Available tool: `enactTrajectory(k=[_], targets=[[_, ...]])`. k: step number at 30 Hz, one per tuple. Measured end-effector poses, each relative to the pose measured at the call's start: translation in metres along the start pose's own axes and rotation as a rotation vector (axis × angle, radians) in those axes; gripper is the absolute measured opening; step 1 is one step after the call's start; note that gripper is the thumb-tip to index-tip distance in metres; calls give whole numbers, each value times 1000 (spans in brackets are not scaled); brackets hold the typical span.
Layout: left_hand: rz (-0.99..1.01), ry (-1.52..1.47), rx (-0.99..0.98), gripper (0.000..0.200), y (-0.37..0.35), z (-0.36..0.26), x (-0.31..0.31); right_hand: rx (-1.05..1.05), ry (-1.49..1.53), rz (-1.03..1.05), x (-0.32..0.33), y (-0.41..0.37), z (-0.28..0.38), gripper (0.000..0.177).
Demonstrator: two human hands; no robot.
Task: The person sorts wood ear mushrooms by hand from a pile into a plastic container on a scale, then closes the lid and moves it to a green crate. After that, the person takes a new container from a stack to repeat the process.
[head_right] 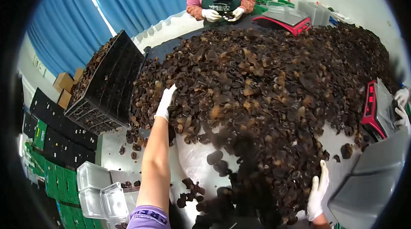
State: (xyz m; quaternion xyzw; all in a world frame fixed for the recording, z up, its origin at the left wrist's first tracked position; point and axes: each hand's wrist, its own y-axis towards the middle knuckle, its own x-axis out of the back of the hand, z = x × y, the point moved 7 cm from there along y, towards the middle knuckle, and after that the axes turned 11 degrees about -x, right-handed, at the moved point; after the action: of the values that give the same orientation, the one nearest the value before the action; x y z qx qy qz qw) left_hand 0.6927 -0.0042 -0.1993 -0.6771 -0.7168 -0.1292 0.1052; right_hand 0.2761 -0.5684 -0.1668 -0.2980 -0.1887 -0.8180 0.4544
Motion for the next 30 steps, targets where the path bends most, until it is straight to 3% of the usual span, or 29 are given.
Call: enactTrajectory(k=[1, 4, 5, 7, 9, 10, 11, 13, 15, 19, 23, 27, 29, 30], targets=[[41, 80, 54, 61, -8, 3, -15, -11, -30, -5, -1, 0, -2, 48], [-92, 31, -580, 35, 21, 81, -77, 33, -30, -25, -1, 1, 8, 46], [1, 554, -111, 28, -36, 12, -87, 48, -24, -8, 1, 4, 14, 45], [33, -63, -296, 24, -40, 42, -139, 48, 2, -16, 0, 5, 15, 44], [132, -15, -247, 21, -121, -48, -145, 43, -5, -33, -1, 5, 9, 44], [188, -167, -249, 22, -141, -66, -161, 51, -29, -44, 2, 4, 16, 44], [239, -315, -244, 23, -161, -78, -177, 59, -50, -48, 4, 3, 20, 44], [279, -264, -266, 26, -195, -85, -192, 105, 8, -102, -3, 9, 5, 44], [390, -416, -354, 26, -221, -95, -206, 111, 19, -165, -7, 12, -3, 45], [480, -150, -242, 29, -251, -115, -214, 82, 45, -240, -7, 12, -3, 47], [540, -268, -287, 28, -283, -133, -216, 45, 32, -250, -5, 14, -2, 49], [671, -268, -162, 27, -309, -144, -218, -10, 30, -264, -3, 11, 2, 50], [705, -210, -203, 32, -308, -153, -218, -24, 37, -277, 0, 10, 4, 50], [671, 3, -262, 36, -305, -160, -212, -30, 49, -278, 0, 10, 4, 50]])
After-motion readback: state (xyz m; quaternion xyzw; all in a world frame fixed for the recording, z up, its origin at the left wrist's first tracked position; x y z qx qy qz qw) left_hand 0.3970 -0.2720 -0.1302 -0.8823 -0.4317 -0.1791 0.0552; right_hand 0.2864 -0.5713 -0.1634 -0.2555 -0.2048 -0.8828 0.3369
